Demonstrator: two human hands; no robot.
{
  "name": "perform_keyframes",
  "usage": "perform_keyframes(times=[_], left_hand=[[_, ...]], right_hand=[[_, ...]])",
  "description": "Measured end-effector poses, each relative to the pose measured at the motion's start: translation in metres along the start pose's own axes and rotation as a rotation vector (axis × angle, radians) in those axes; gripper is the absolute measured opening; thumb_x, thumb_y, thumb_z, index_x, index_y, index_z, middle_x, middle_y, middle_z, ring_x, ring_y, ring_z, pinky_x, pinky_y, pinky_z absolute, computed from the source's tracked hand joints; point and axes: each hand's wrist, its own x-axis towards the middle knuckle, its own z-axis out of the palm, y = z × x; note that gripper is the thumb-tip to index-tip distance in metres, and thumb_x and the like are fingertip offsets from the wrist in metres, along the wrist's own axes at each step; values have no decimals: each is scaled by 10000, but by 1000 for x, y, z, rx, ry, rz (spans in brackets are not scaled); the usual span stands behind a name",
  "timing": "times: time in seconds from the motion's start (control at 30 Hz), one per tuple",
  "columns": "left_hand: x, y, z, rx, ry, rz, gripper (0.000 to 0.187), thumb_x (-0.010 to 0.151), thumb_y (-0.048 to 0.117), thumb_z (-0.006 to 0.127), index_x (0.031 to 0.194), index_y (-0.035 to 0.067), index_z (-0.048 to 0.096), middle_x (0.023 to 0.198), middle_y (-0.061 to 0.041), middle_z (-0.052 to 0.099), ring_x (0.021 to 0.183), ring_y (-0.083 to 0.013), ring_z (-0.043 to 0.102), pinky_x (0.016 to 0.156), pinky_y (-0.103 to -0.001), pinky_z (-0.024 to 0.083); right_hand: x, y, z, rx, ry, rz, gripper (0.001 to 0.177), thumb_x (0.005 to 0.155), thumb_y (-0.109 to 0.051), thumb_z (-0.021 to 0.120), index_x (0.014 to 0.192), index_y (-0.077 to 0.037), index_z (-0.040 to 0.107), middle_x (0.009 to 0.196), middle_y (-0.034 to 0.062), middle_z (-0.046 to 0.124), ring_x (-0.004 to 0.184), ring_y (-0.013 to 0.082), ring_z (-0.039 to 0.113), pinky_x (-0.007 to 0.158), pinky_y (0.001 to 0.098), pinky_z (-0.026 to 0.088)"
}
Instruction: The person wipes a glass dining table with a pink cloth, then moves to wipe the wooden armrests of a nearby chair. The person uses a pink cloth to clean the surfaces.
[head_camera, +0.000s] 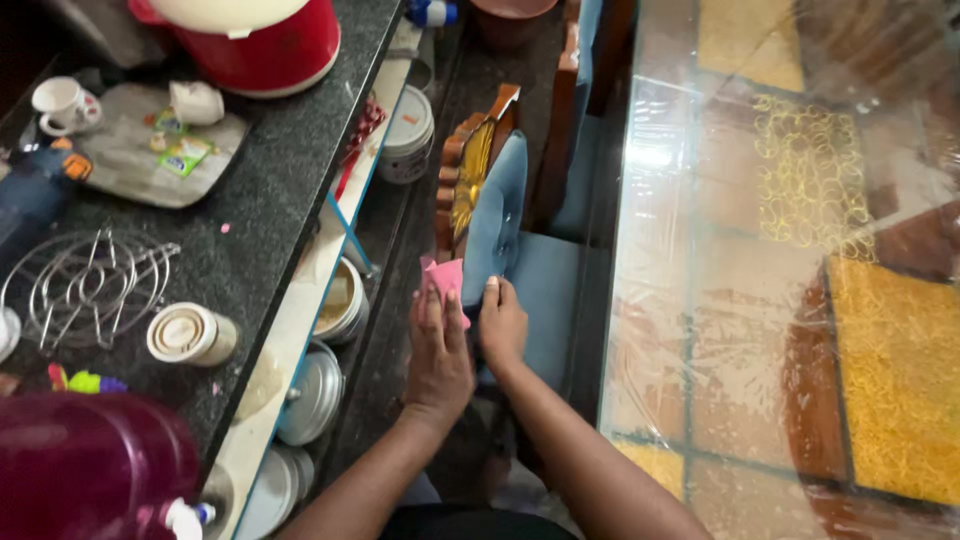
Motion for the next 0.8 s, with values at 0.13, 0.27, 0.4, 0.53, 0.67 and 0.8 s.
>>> perform_keyframes(times=[0.13,0.27,0.4,0.53,0.67,0.8], left_hand=[[-22,10,12,71,-34,-84,785,963,69,573,1592,-35,115,1667,-296,97,1498,-595,222,1241,-613,281],[-42,17,6,-110,-124,-102,869,926,85,585,1567,-118,34,1621,-410,-7,1485,-651,99,1235,-637,193],[-41,24,-7,-99,-192,-118,904,910,117,605,1567,-117,29,1628,-407,-22,1510,-625,100,1245,-606,189],[-29,39,-25,-39,-327,-227,921,871,187,642,1556,-82,90,1624,-359,-14,1489,-567,121,1212,-596,175],[-18,45,-55,73,-273,-174,907,814,190,659,1532,-105,190,1614,-340,165,1466,-536,282,1180,-604,258],[10,28,-87,-61,-298,-211,818,876,211,661,1529,-88,270,1460,-268,475,1253,-438,528,1058,-558,388]], right_hand=[[-11,38,20,112,41,122,523,996,-491,487,1172,-41,689,1098,233,732,1034,422,693,898,474,526],[-21,87,25,601,-316,713,617,1000,-512,399,1216,-3,673,1116,240,753,1040,391,711,898,481,552],[-68,103,15,1051,-770,999,662,1004,-562,360,1287,-31,635,1157,195,741,1061,329,701,922,468,561],[-114,75,-6,1446,-1112,806,629,1032,-606,391,1425,-148,568,1243,97,683,1082,251,653,943,419,540],[-109,40,-13,907,-1036,-199,602,1041,-400,538,1547,-130,353,1489,49,518,1327,227,526,1094,405,458],[-100,16,3,991,-953,260,497,1128,-377,345,1414,-40,573,1301,82,680,1189,203,641,1015,332,518]])
